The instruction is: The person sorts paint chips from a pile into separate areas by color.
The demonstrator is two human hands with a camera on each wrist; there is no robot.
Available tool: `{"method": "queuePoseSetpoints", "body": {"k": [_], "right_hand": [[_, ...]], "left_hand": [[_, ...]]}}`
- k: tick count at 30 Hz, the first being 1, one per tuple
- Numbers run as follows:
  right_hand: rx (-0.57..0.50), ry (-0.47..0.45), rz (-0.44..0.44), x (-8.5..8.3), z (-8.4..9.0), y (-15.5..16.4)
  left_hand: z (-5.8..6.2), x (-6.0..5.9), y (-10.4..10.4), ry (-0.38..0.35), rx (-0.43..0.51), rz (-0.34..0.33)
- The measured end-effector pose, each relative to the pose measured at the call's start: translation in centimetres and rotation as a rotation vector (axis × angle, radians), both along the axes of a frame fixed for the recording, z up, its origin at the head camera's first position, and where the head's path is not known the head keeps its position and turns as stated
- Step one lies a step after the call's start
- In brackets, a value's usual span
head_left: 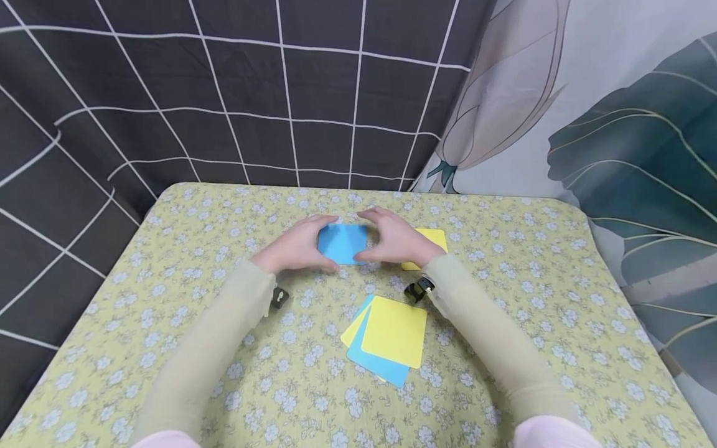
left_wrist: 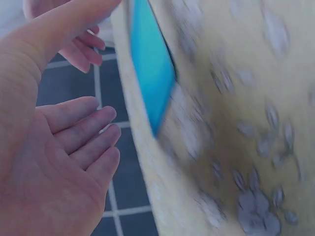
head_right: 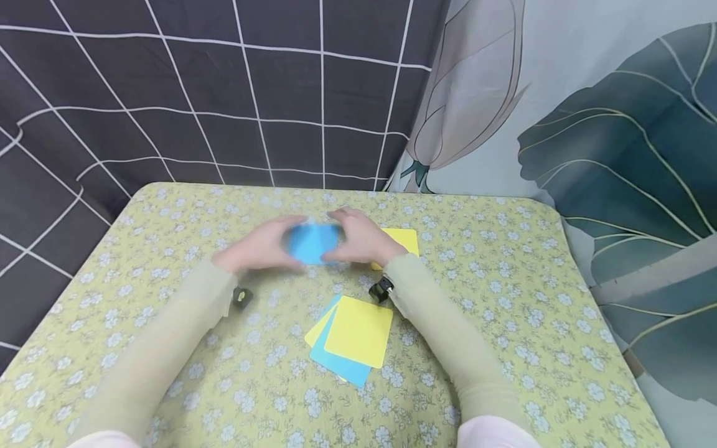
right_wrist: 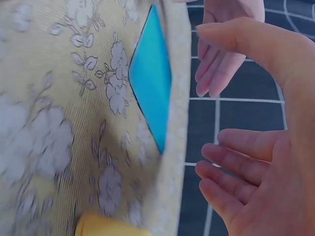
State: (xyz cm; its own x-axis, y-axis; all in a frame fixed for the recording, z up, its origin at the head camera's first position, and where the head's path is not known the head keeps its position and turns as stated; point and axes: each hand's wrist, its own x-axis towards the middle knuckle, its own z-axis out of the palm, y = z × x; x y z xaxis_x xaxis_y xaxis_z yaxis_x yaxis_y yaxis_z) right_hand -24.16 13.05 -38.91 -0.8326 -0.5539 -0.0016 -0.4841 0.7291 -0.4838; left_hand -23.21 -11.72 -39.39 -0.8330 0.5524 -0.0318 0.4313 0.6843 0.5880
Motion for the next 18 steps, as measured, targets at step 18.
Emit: {"method": "queuePoseSetpoints", "body": {"k": [18], "right_hand": [[0.121,0.058,0.016,12.2,1.2,6.5]], "left_hand": [[0.0,10.0,6.2,0.056,-0.101,-0.352]]}}
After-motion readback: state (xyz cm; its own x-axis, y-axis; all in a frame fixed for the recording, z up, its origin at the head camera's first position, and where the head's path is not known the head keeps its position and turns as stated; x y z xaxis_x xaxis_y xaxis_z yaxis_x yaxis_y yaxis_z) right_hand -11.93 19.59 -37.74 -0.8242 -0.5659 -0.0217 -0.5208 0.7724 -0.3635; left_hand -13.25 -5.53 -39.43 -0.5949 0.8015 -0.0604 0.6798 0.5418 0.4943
